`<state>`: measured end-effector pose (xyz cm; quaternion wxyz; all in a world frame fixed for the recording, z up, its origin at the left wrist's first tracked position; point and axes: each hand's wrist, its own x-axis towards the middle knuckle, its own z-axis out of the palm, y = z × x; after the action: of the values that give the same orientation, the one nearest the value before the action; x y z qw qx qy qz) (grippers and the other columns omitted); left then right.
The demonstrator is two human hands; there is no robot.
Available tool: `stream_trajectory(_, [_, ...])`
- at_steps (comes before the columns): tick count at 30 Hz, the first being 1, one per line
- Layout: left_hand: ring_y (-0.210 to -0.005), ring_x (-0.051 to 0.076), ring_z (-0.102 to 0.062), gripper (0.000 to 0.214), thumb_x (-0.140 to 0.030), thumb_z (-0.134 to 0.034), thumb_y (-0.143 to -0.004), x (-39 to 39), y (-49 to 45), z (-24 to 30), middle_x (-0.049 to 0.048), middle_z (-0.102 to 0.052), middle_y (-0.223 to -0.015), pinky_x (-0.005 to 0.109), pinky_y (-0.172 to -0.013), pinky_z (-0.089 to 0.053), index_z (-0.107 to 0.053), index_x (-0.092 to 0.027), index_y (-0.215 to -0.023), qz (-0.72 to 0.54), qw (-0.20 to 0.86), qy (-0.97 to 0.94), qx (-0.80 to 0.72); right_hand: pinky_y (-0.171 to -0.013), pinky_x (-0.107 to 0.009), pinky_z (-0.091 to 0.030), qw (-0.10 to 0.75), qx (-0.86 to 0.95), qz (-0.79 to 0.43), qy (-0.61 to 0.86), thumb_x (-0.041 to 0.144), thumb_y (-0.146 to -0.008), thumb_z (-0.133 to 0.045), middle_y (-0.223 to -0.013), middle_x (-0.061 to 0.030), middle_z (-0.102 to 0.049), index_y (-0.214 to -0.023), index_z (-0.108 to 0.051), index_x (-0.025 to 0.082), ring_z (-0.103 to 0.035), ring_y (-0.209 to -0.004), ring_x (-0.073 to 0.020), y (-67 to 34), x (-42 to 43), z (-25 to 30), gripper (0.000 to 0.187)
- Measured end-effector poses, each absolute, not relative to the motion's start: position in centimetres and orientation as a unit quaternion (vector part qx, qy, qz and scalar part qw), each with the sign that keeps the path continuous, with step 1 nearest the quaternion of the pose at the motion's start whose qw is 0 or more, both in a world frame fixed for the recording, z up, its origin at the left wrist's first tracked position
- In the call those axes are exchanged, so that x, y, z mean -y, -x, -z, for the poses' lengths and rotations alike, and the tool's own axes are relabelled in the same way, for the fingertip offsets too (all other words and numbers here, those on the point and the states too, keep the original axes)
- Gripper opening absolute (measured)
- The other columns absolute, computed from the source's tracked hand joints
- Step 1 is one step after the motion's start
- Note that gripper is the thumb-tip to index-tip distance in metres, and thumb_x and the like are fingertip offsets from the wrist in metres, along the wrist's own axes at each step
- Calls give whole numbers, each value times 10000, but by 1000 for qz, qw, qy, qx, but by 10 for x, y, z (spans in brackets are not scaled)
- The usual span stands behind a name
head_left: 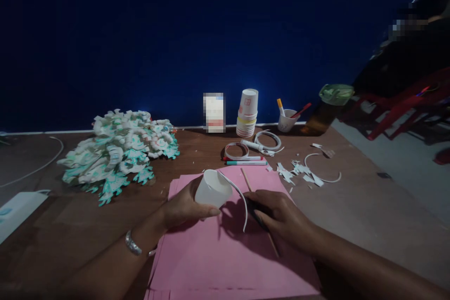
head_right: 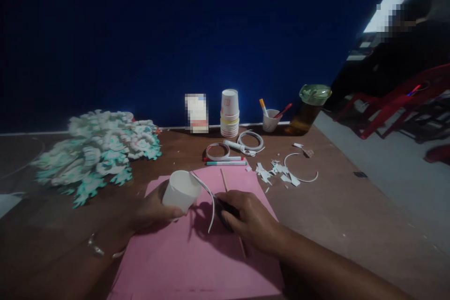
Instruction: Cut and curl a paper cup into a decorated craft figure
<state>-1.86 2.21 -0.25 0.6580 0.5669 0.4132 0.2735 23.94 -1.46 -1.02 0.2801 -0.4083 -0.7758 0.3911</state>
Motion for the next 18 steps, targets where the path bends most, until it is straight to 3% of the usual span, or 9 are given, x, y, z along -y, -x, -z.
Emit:
stream_trajectory(4, [-639, 126, -542, 606, -354, -868, -571, -22, 21, 2, 23, -632, -770, 208, -511, -431, -636, -140, -1088, -236, 666, -582, -402, -793, -285, -474, 287, 777, -401, 393, 150, -915, -552, -1044, -54, -730, -1138, -686, 191, -658, -904, -195, -239, 14, 10, 263])
stream_trajectory(14, [-600, 139, -582, 594, -409, -876, -566, -25, 26, 5, 62, -658, -750, 180, -437, -425, -643, -126, -1034, -247, 731, -535, -343, -728, -266, -466, 278, 782, -397, 391, 163, -956, -521, -956, -46, -721, -954, -694, 186, -631, -810, -170, -239, 17, 9, 174])
stream_trajectory(18, [-588, 136, -592, 574, -411, -868, -581, -25, 26, 6, 71, -674, -764, 187, -447, -440, -648, -127, -1029, -241, 730, -537, -347, -764, -277, -476, 275, 780, -401, 393, 180, -949, -528, -1005, -55, -725, -1005, -698, 190, -648, -861, -185, -239, 15, 10, 180])
